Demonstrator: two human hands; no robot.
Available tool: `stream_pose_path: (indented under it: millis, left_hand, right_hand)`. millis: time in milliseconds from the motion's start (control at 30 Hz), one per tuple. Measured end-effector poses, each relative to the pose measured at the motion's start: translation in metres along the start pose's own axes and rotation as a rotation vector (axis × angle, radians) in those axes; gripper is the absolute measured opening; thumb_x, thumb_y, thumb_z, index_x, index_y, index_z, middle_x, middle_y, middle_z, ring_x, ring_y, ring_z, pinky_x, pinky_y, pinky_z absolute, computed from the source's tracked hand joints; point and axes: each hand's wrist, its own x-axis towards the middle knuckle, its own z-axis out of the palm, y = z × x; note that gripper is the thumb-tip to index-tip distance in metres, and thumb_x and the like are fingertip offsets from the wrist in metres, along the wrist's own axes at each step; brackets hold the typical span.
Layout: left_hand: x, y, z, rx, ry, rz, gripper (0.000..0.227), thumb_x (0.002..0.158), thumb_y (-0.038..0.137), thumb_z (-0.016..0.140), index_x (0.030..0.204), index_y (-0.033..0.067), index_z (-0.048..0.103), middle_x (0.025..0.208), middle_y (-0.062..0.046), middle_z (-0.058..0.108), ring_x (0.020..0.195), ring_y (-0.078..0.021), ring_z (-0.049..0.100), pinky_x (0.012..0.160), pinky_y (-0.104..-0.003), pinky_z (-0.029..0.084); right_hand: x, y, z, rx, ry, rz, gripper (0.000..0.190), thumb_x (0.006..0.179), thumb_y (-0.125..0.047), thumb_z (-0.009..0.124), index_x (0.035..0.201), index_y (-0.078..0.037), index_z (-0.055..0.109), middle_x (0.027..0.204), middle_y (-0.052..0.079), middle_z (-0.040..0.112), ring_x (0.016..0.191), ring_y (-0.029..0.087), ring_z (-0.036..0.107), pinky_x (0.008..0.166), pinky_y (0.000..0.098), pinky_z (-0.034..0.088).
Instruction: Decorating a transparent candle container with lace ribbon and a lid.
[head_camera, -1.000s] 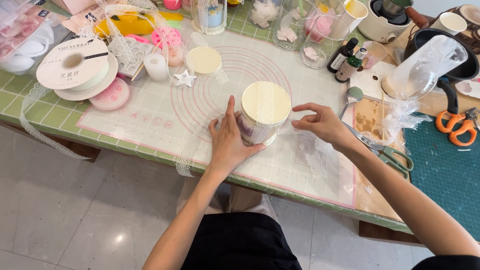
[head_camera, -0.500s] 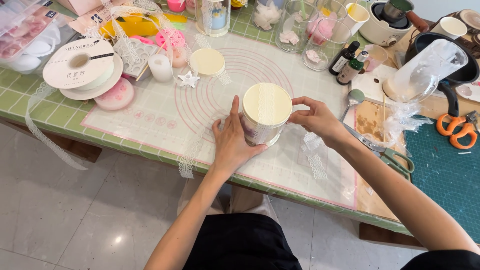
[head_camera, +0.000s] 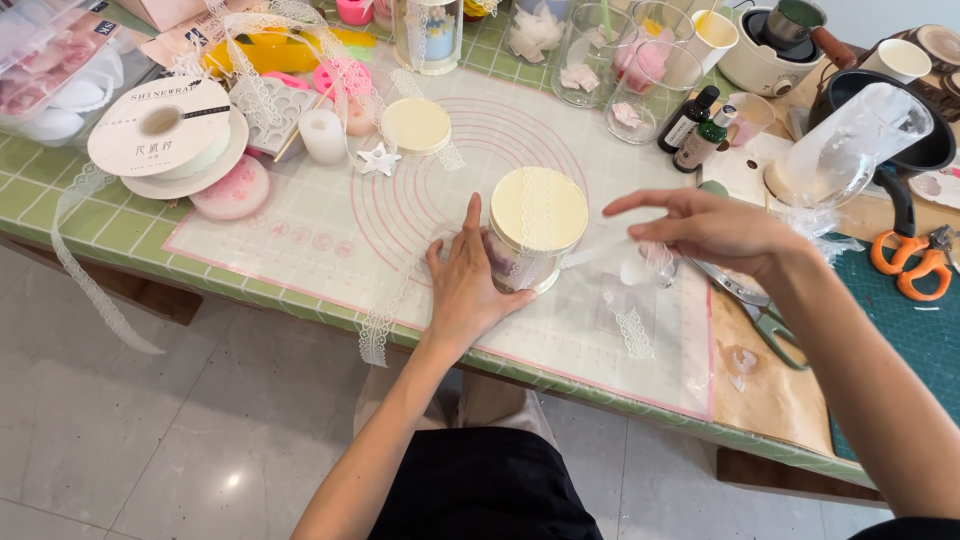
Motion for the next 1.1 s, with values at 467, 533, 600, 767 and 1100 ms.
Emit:
stream_pose_path:
  millis: [467, 533, 600, 767, 1100]
  left_hand:
    - [0.009, 0.0, -0.017, 0.013, -0.144, 0.03, 0.162, 0.042, 0.046, 0.103, 0.157, 0.005, -0.003, 0.146, -0.023, 0.049, 0.137, -0.0359, 0.045, 0.108, -0.068, 0.02]
    - [0.023, -0.008, -0.039, 0.076, -0.251, 0.026, 0.158, 0.045, 0.044, 0.104, 0.158, 0.0075, -0.001, 0.152, -0.025, 0.042, 0.141, -0.0372, 0.04, 0.107, -0.066, 0.023]
    - [0.035, -0.012, -0.063, 0.144, -0.362, 0.018, 0.154, 0.049, 0.041, 0.104, 0.159, 0.0099, 0.001, 0.158, -0.027, 0.035, 0.145, -0.0383, 0.035, 0.107, -0.063, 0.026]
    - [0.04, -0.037, -0.091, 0.593, -0.288, -0.108, 0.054, 0.074, 0.0, 0.073, 0.127, 0.0028, 0.063, 0.114, -0.02, 0.071, 0.107, -0.0347, 0.068, 0.093, -0.051, 0.047]
    - [0.08, -0.014, -0.147, 0.858, -0.147, 0.178, 0.011, 0.074, 0.003, 0.065, 0.078, 0.0061, 0.074, 0.084, -0.016, 0.075, 0.093, -0.0304, 0.07, 0.094, -0.05, 0.046]
  right_hand:
    - [-0.001, -0.035, -0.011, 0.37, 0.086, -0.238, 0.032, 0.104, -0.011, 0.055, 0.131, 0.003, 0.064, 0.103, 0.008, 0.069, 0.093, 0.015, 0.068, 0.094, 0.0321, 0.054]
    - [-0.003, -0.038, -0.011, 0.34, 0.051, -0.262, 0.033, 0.1, -0.01, 0.056, 0.129, 0.005, 0.064, 0.109, 0.011, 0.071, 0.099, 0.016, 0.07, 0.097, 0.0317, 0.054]
    - [-0.007, -0.04, -0.008, 0.316, 0.013, -0.286, 0.034, 0.097, -0.009, 0.056, 0.127, 0.006, 0.064, 0.116, 0.014, 0.074, 0.105, 0.018, 0.073, 0.101, 0.0313, 0.055]
    - [-0.011, -0.036, -0.002, 0.046, 0.194, -0.385, 0.025, 0.096, -0.007, 0.065, 0.118, 0.004, 0.069, 0.108, 0.013, 0.076, 0.099, 0.017, 0.073, 0.094, 0.0288, 0.055]
    - [0.013, 0.002, -0.012, 0.141, 0.288, -0.584, 0.015, 0.107, -0.012, 0.065, 0.117, -0.002, 0.071, 0.105, 0.001, 0.07, 0.095, 0.005, 0.06, 0.082, 0.0215, 0.046]
